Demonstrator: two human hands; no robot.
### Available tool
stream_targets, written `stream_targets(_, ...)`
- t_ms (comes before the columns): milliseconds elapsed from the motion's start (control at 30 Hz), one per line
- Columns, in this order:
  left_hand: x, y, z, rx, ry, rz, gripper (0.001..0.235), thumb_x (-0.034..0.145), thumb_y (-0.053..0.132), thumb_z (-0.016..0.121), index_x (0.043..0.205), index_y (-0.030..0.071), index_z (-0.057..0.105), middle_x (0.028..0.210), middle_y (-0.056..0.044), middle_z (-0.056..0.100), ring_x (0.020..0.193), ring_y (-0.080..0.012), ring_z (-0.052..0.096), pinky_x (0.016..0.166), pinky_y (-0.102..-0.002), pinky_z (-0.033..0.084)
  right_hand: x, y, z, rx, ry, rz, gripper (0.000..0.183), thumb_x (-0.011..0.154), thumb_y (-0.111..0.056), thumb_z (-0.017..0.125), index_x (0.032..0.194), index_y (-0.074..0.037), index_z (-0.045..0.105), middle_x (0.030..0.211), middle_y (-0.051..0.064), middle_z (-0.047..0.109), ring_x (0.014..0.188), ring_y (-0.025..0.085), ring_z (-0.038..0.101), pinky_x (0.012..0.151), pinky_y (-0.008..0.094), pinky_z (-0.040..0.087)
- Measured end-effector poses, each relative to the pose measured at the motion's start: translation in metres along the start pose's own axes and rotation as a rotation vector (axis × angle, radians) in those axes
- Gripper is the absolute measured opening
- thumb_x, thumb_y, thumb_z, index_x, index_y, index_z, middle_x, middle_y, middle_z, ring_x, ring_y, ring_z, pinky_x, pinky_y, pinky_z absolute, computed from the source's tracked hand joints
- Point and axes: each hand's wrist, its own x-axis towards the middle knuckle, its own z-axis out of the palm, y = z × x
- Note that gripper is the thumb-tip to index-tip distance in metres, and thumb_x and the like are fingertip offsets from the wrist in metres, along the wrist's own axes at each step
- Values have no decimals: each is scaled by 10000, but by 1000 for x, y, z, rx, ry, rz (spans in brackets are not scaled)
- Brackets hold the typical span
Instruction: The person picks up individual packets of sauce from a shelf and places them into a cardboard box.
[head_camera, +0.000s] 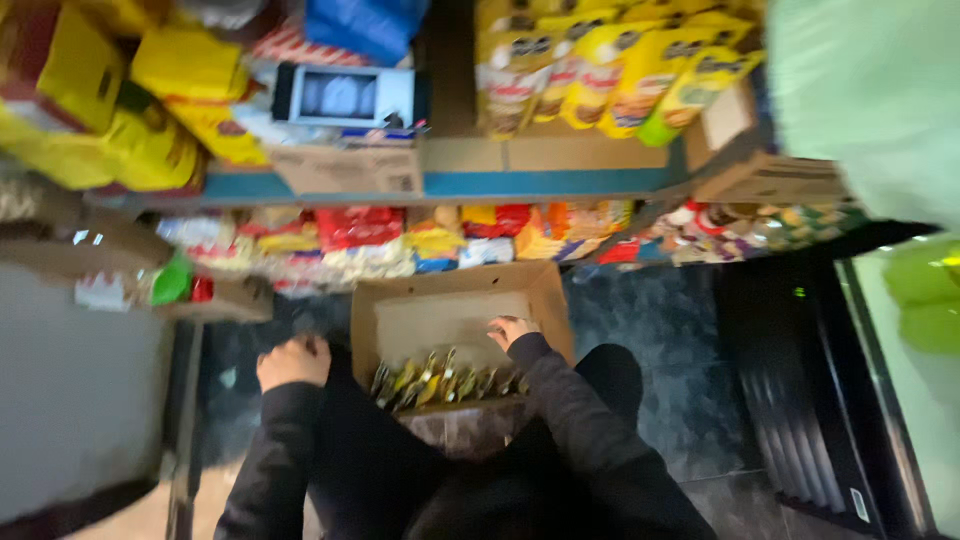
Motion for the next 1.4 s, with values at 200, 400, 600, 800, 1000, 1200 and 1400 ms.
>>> stream_targets(200, 12, 20, 11, 143, 47, -14, 634, 1042, 595, 471, 1029, 120, 891, 970, -217, 874, 1014, -415, 845, 1097, -444, 536, -22, -18, -136, -100, 575, -102, 332, 989, -688, 705, 1018, -359, 736, 822, -47, 803, 741, 305, 792, 670, 507, 580)
stream_targets(400, 24, 29, 15, 196, 14, 10, 532, 1044, 602, 472, 1095, 290, 900, 986, -135, 903, 1091, -347, 862, 1042, -430, 571, -10, 1, -287, -206, 991, -272, 297, 1143, -344, 518, 1240, -220, 770, 1069, 87, 825, 811, 405, 755, 708, 550, 578)
stream_targets(600, 24, 38, 15, 226, 41, -20, 529, 1043, 625, 490, 1067, 300, 906, 1021, -98, 914, 1096, -312, 878, 1052, -404, 587, -13, -31, -448, -394, 1038, 72, 412, 1150, -368, 581, 1528, -210, 540, 797, 183, 708, 529, 442, 626, 478, 556, 494)
stream_targets(800, 41, 28, 46, 218, 167, -47, 457, 973, 618, 533, 958, 348, 902, 921, -69, 889, 995, -291, 880, 970, -402, 602, 22, -42, -517, -396, 1063, -3, 334, 1144, -333, 598, 1451, -202, 583, 856, 166, 718, 634, 426, 632, 588, 563, 481)
stream_targets(1000, 35, 31, 23, 221, 5, -71, 508, 1031, 612, 472, 1072, 396, 930, 1055, -46, 925, 1100, -263, 884, 1013, -384, 593, 30, -37, -541, -398, 1047, -107, 243, 1137, -292, 619, 1359, -193, 634, 927, 146, 729, 759, 406, 640, 721, 570, 466)
stream_targets(1200, 24, 39, -1, 213, -77, -108, 533, 1052, 592, 467, 1103, 333, 931, 1089, -49, 932, 1162, -258, 864, 1106, -375, 543, 26, -23, -545, -388, 1021, -197, 159, 1130, -251, 640, 1267, -185, 686, 999, 125, 741, 885, 387, 647, 853, 578, 450)
stream_targets(1400, 21, 30, 5, 174, 1, -33, 537, 1034, 579, 456, 1133, 298, 903, 1093, -127, 908, 1150, -345, 857, 1074, -436, 573, 20, -13, -542, -386, 992, -290, 99, 1123, -210, 660, 1175, -176, 737, 1070, 105, 753, 1010, 368, 655, 985, 585, 435)
